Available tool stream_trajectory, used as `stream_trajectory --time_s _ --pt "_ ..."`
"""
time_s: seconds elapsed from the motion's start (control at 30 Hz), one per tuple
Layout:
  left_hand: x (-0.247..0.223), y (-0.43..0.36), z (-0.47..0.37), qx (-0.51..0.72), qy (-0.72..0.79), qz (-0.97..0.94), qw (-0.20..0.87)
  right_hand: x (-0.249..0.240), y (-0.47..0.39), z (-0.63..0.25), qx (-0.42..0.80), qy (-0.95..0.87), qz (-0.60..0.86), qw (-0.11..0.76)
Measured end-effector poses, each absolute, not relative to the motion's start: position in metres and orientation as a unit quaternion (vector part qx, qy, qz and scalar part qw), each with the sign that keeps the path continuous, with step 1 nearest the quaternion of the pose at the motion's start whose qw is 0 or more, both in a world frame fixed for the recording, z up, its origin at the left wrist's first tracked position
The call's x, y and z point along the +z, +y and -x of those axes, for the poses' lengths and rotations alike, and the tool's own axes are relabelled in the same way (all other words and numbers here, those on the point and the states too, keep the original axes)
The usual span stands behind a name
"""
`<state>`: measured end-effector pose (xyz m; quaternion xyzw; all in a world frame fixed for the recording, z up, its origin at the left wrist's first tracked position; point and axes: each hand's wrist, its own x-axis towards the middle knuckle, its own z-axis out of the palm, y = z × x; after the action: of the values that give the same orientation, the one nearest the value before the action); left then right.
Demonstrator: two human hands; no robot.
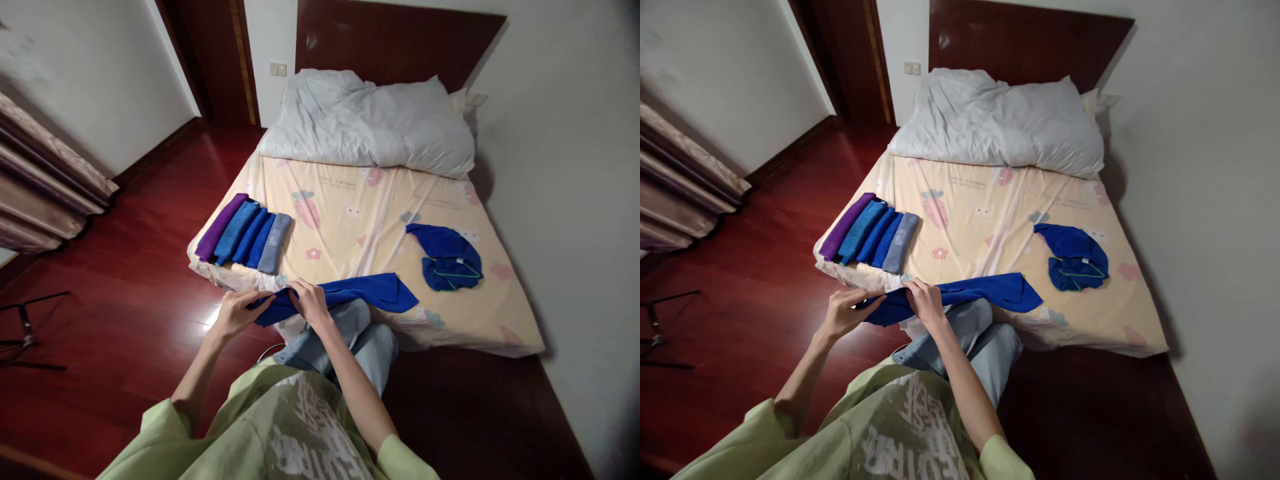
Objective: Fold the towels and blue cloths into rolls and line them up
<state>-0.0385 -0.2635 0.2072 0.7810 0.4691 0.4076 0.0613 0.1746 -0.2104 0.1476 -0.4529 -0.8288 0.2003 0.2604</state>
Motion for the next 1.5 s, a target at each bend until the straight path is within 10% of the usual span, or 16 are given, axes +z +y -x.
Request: stream_trajectory --time_s 0.4,0.9,1.5 --pt "0.244 -0.278 0.046 0.488 0.392 -0.780 -0.003 0.100 -0.158 -0.272 0.173 -0.718 0.672 0.049" --pt "0.266 -0.196 0.116 0.450 0.595 -0.664 0.057 0.120 -0.155 -0.458 0.043 -0.521 0.840 0.148" --pt "0.341 -0.039 0.075 0.428 0.607 -0.669 0.038 0.307 -0.188 -0.606 -0.007 -0.539 0.740 0.402"
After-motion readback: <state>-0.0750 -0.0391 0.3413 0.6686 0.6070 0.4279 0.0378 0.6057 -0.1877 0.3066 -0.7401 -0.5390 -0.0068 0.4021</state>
